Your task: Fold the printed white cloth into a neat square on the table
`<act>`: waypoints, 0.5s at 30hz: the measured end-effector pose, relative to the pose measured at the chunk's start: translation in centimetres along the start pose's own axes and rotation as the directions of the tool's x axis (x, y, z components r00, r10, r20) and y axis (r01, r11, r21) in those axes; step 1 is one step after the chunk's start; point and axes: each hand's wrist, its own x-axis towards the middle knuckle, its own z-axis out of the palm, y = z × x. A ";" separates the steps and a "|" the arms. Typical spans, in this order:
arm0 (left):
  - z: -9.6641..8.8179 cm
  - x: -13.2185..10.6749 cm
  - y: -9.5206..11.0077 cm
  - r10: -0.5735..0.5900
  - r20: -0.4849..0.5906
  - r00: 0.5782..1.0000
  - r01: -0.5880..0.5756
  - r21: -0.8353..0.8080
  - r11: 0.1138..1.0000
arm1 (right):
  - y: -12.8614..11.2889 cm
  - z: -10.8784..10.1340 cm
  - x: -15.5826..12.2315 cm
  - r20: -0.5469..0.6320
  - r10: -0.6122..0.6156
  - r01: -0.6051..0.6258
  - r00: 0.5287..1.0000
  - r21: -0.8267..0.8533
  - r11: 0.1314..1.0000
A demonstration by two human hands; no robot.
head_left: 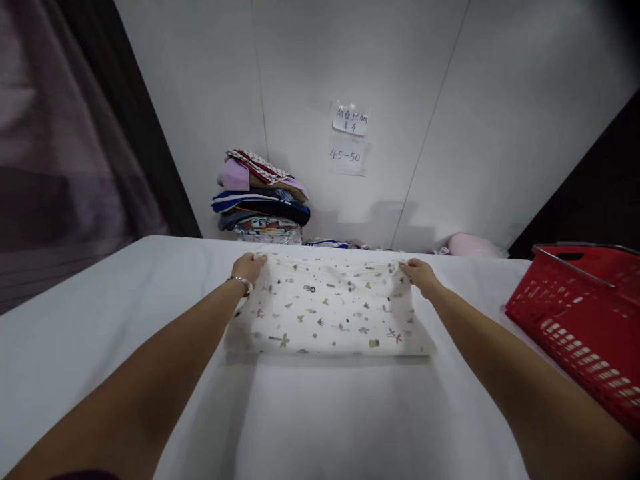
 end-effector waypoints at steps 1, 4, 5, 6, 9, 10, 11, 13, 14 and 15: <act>0.8 0.6 -0.3 -0.004 0.001 1.000 0.004 0.028 1.000 | 0.6 0.8 0.6 -0.011 0.018 -0.019 1.000 -0.018 1.000; 2.5 2.3 -1.2 -0.036 0.006 0.999 0.035 0.106 0.994 | 2.2 2.5 1.8 -0.031 0.072 -0.074 0.997 -0.073 0.995; 2.9 2.9 -1.3 -0.047 0.005 0.999 0.046 0.123 0.991 | 2.6 2.9 2.2 -0.043 0.081 -0.085 0.996 -0.095 0.992; 3.3 3.3 -1.3 -0.055 0.001 0.998 0.054 0.133 0.990 | 2.8 3.3 2.6 -0.057 0.085 -0.091 0.995 -0.118 0.989; 4.3 4.5 -0.9 -0.062 -0.029 0.998 0.066 0.145 0.987 | 3.2 4.7 4.1 -0.111 0.076 -0.096 0.991 -0.194 0.976; 4.7 4.9 -0.8 -0.064 -0.037 0.997 0.069 0.148 0.987 | 3.2 5.2 4.7 -0.127 0.070 -0.097 0.989 -0.221 0.971; 5.1 5.2 -0.7 -0.072 -0.043 0.996 0.078 0.153 0.985 | 3.3 5.6 5.1 -0.140 0.066 -0.099 0.988 -0.249 0.963; 5.9 5.7 -0.7 -0.095 -0.046 0.994 0.101 0.170 0.980 | 3.4 6.6 5.8 -0.149 0.069 -0.112 0.986 -0.309 0.944; 6.4 5.9 -0.9 -0.106 -0.041 0.994 0.112 0.182 0.977 | 3.5 7.0 6.0 -0.142 0.077 -0.122 0.987 -0.339 0.933; 6.7 6.2 -1.1 -0.113 -0.033 0.993 0.117 0.195 0.974 | 3.6 7.3 6.1 -0.130 0.090 -0.133 0.987 -0.369 0.920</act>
